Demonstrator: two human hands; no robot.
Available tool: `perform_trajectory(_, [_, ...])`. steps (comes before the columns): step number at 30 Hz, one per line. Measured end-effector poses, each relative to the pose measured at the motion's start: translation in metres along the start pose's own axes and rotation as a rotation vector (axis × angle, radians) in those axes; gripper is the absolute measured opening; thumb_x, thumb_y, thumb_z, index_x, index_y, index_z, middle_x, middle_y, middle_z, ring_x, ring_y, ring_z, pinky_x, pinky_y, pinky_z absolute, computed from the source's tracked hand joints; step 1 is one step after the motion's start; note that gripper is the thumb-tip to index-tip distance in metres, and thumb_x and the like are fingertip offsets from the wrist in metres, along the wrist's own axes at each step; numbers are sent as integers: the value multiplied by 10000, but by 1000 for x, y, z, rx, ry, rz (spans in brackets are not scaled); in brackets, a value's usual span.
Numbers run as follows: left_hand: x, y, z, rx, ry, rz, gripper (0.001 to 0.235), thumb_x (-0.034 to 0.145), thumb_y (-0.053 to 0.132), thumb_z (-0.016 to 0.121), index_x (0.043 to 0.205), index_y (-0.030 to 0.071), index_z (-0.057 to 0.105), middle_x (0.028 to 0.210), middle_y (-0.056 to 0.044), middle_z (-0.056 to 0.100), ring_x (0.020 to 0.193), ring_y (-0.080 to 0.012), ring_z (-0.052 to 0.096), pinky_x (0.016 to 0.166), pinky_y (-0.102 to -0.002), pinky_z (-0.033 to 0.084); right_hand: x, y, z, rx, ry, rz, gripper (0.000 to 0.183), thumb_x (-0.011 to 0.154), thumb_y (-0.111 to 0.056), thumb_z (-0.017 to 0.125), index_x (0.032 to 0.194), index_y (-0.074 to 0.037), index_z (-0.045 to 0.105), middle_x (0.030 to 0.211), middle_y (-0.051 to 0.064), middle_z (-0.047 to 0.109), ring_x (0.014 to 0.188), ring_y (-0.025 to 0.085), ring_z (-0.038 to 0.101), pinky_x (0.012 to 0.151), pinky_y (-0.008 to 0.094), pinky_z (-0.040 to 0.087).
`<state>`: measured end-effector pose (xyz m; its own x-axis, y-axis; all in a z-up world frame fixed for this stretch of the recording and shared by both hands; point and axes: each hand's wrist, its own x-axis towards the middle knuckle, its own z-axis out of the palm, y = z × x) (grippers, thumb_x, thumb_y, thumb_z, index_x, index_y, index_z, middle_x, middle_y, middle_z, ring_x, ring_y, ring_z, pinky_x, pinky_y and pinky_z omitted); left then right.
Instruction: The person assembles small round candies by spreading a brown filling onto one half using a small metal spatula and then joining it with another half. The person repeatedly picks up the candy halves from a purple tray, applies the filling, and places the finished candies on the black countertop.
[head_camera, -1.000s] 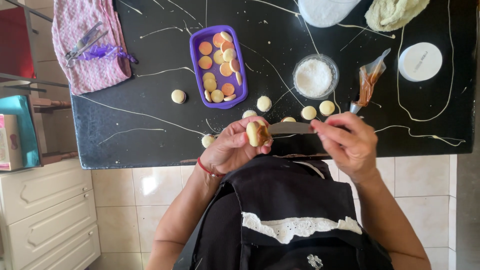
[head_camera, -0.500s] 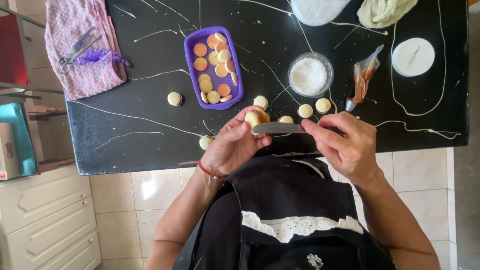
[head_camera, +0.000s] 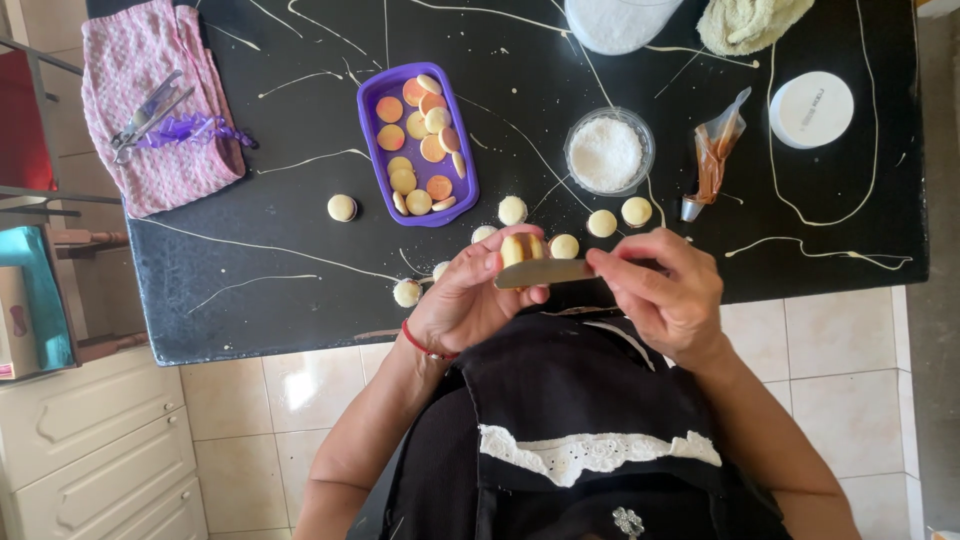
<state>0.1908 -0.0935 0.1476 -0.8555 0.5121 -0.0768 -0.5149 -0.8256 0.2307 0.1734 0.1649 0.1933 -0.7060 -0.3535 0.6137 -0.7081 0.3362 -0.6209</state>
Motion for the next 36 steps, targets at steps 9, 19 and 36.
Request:
perform_trajectory(9, [5,-5,-16,-21,-52,16,626,1018,165,727,1548,-88,512,1272,-284,756,1118,-398,783,989,-503,669,-32,38,-27,-153,-4,-41,273,1052,-38,694,1252,-24,880,1006,184,711,727,270,649,666,447,606])
perform_trajectory(19, [10,3,4,156,23,140,587,1007,125,723,1551,-20,557,1318,-206,729,1110,-313,761,944,-428,663,38,-11,-35,-196,-116,-74,278,1060,-5,653,1220,-45,876,933,164,701,666,289,652,648,449,618])
perform_trajectory(36, [16,0,-15,119,48,117,670,1021,142,737,1623,0,480,1363,-194,675,1165,-294,749,944,-420,672,13,2,-40,-326,-147,-101,339,1066,-68,625,1294,-114,872,983,106,720,733,231,672,655,397,610])
